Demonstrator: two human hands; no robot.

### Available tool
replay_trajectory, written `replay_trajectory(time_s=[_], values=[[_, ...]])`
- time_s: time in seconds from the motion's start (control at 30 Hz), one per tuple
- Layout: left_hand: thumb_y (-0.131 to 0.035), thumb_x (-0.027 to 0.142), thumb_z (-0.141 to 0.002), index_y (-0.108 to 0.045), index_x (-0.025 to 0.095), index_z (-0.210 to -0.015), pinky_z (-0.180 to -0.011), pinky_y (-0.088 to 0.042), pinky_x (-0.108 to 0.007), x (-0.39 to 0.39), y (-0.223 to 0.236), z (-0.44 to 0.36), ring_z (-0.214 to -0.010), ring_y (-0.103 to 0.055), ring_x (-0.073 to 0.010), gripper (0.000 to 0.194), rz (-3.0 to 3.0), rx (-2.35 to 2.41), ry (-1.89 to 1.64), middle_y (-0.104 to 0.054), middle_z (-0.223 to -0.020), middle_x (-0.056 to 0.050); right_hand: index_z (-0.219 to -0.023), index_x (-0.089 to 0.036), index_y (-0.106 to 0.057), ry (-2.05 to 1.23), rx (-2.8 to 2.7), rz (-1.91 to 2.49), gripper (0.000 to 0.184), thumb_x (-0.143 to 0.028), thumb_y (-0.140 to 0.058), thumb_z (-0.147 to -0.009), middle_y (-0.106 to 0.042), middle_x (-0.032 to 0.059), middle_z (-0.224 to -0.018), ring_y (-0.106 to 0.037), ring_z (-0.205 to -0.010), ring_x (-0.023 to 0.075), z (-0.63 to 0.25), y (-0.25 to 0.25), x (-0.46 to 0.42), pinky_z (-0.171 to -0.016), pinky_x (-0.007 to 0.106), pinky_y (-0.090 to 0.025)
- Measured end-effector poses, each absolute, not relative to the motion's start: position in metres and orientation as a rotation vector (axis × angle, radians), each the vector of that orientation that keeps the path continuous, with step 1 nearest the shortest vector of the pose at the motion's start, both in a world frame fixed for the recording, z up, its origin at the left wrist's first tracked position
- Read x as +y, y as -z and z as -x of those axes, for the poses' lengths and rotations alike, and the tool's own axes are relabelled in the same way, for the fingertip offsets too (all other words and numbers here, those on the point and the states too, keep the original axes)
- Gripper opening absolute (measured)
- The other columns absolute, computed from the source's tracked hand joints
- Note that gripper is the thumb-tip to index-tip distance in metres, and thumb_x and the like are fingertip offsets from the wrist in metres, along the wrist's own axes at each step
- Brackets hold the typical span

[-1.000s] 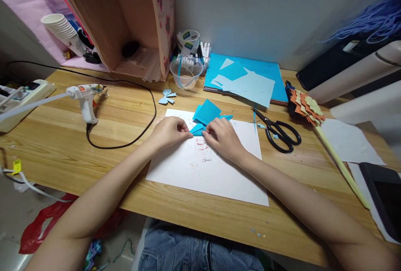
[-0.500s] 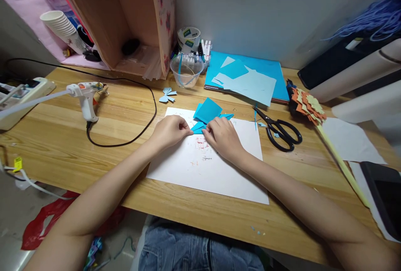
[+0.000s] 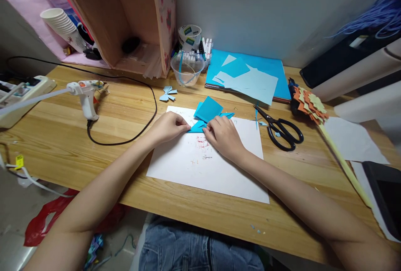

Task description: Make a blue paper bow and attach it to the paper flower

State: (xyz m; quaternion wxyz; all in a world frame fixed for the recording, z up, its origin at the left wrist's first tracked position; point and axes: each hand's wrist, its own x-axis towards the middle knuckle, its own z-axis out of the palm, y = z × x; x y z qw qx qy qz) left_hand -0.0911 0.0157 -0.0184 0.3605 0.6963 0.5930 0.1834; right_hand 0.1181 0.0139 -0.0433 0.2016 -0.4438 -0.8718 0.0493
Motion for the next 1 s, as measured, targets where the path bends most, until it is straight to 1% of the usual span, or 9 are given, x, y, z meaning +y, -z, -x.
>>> replay_trajectory(time_s=[0.23, 0.37, 0.67, 1.0], values=[[-0.069, 0.037, -0.066, -0.074, 0.018, -0.072, -0.057, -0.042, -0.028, 0.015, 0.019, 0.091, -0.067, -0.063, -0.018, 0.02, -1.753, 1.514, -0.478, -0.072, -0.073, -0.006, -0.071, -0.02, -0.05, -0.14, -2.433, 1.243, 0.018, -0.026, -0.049, -0.088, -0.055, 0.0066, -0.075, -0.044, -0.073, 0.022, -0.118, 0.044, 0.014, -0.066, 0.033, -0.029], [-0.07, 0.036, -0.065, -0.073, 0.019, -0.071, -0.057, -0.04, -0.027, 0.015, 0.018, 0.09, -0.065, -0.061, -0.0171, 0.018, -1.772, 1.543, -0.461, -0.072, -0.072, -0.005, -0.072, -0.019, -0.05, -0.131, -2.446, 1.262, 0.018, -0.027, -0.048, -0.088, -0.055, 0.006, -0.075, -0.044, -0.073, 0.0211, -0.118, 0.043, 0.013, -0.066, 0.032, -0.028], [-0.062, 0.033, -0.069, -0.072, 0.021, -0.071, -0.057, -0.04, -0.027, 0.008, 0.015, 0.084, -0.067, -0.06, -0.0179, 0.016, -1.853, 1.621, -0.45, -0.07, -0.072, -0.004, -0.074, -0.019, -0.049, -0.04, -2.491, 1.282, 0.019, -0.029, -0.045, -0.09, -0.056, 0.0056, -0.077, -0.044, -0.074, 0.021, -0.118, 0.044, 0.013, -0.066, 0.031, -0.028], [-0.062, 0.03, -0.07, -0.073, 0.022, -0.071, -0.058, -0.039, -0.03, 0.006, 0.011, 0.08, -0.069, -0.06, -0.0194, 0.014, -1.898, 1.689, -0.388, -0.071, -0.074, -0.004, -0.076, -0.018, -0.049, -0.012, -2.516, 1.306, 0.019, -0.029, -0.045, -0.09, -0.056, 0.0054, -0.079, -0.043, -0.074, 0.0205, -0.118, 0.044, 0.013, -0.066, 0.031, -0.027]])
